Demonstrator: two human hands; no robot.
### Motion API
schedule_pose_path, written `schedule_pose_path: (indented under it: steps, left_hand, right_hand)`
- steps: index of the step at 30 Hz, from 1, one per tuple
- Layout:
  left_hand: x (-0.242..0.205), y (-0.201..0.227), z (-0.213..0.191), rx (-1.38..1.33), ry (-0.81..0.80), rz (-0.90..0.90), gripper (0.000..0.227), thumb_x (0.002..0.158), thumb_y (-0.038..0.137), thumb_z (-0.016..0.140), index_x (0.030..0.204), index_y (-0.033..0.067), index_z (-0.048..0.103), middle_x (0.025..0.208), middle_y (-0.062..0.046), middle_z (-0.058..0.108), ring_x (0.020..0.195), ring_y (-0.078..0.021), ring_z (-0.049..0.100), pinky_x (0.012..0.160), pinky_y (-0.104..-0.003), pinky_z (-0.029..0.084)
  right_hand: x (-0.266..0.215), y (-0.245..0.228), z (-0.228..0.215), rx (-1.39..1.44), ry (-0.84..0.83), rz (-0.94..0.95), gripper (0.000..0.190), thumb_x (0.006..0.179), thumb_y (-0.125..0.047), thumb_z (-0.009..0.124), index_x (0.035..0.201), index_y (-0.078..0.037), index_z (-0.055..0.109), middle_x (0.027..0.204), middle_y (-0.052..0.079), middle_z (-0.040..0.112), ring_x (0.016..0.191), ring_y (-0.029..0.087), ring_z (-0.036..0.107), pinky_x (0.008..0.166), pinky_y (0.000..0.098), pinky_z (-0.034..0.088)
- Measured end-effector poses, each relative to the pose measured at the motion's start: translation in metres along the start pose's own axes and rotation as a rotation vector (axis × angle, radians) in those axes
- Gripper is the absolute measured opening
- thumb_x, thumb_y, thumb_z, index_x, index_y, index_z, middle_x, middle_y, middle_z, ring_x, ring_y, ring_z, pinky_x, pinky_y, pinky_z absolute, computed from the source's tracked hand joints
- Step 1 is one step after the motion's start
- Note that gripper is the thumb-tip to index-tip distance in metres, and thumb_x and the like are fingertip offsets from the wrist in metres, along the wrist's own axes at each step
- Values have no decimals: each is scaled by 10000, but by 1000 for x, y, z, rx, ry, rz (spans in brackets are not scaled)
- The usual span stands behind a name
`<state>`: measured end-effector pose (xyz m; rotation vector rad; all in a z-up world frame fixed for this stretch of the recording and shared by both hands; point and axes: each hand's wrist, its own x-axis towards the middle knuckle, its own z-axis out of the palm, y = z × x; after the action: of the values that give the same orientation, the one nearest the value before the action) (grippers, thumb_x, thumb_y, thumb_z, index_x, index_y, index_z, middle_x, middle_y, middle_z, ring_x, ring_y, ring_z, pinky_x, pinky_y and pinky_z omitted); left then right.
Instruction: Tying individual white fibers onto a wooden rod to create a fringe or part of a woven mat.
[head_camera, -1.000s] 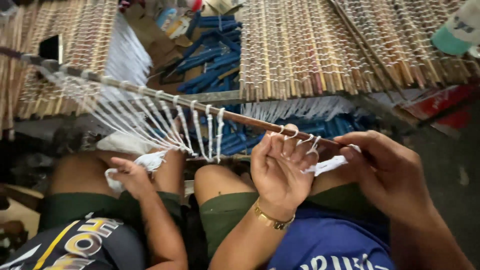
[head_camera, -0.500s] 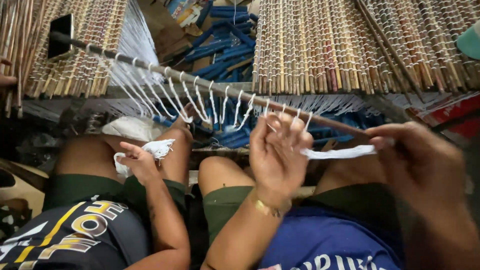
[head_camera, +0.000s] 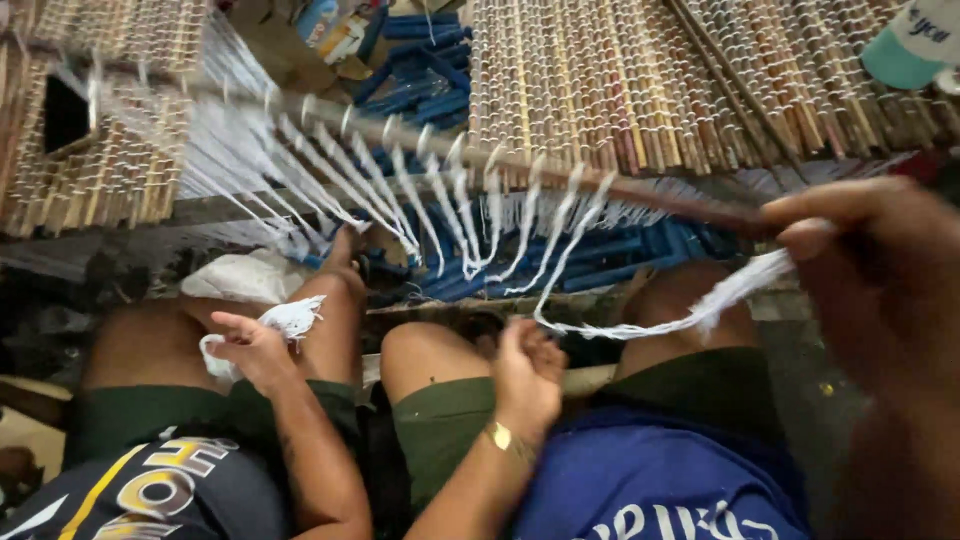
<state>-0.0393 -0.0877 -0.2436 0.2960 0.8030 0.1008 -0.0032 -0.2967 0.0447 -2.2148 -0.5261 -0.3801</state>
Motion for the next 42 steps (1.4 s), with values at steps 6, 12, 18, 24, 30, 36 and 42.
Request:
schedule_pose_path:
  steps: [6, 12, 18, 24, 30, 36, 42]
  left_hand:
    - [-144, 40, 116, 815, -842, 791, 193, 1071, 287, 539, 999, 117, 597, 919, -37, 598, 864, -161, 597, 799, -303, 521]
    - [-155, 51, 138, 1069, -944, 1007, 143, 1048, 208, 595, 1121, 120, 680, 1171, -66, 718, 1114, -276, 682, 996, -413, 524]
    - [-156, 59, 130, 1023, -831, 892, 282, 1083, 344, 464, 1136, 102, 598, 1030, -54, 704, 962, -215, 713, 851, -349, 564]
    - [-176, 90, 127, 2064, -718, 651, 377, 1025, 475, 493, 1113, 126, 604, 824, -177, 721, 760, -456, 678, 592, -569, 478]
    - [-176, 76, 134, 1458, -753, 947, 235, 979, 351, 639, 852, 154, 644, 734, -23, 598, 644, -209, 600, 605, -367, 458]
    - [-150, 59, 126, 1061, -803, 1038, 226, 1059, 267, 538, 1016, 138, 717, 1022, -42, 726, 951, -221, 689, 863, -358, 543]
    - [-157, 57, 128, 1007, -782, 881, 309, 1050, 401, 484, 1085, 123, 616, 976, -46, 675, 799, -149, 644, 680, -276, 535]
  right_hand:
    - [-11, -22, 14, 17, -145, 135, 196, 1087, -129, 511, 1161, -75, 684, 884, 29, 679, 728, 111, 613, 664, 260, 452]
    - [-13, -19, 18, 101, -237, 113, 234, 1052, -175, 466, 1163, -84, 650, 870, 29, 770, 718, 112, 737, 656, 252, 545]
    - [-15, -10, 26, 63, -233, -20, 180, 1011, -91, 566, 1169, -62, 648, 999, 28, 729, 800, 114, 685, 694, 272, 499]
    - [-14, -10, 27, 63, -211, -22, 186, 1008, -106, 565, 1168, -68, 652, 973, 16, 728, 792, 102, 677, 706, 262, 500]
    - [-15, -11, 32, 98, -233, -22, 191, 1017, -149, 552, 1174, -86, 641, 999, 15, 770, 834, 96, 743, 718, 257, 542]
    - [-20, -9, 30, 77, -203, 8, 191, 1018, -160, 554, 1161, -98, 665, 899, -15, 706, 728, 74, 634, 671, 245, 477]
    - [-22, -5, 31, 86, -189, -16, 187, 1028, -160, 549, 1178, -113, 651, 893, -11, 690, 695, 94, 613, 639, 268, 454]
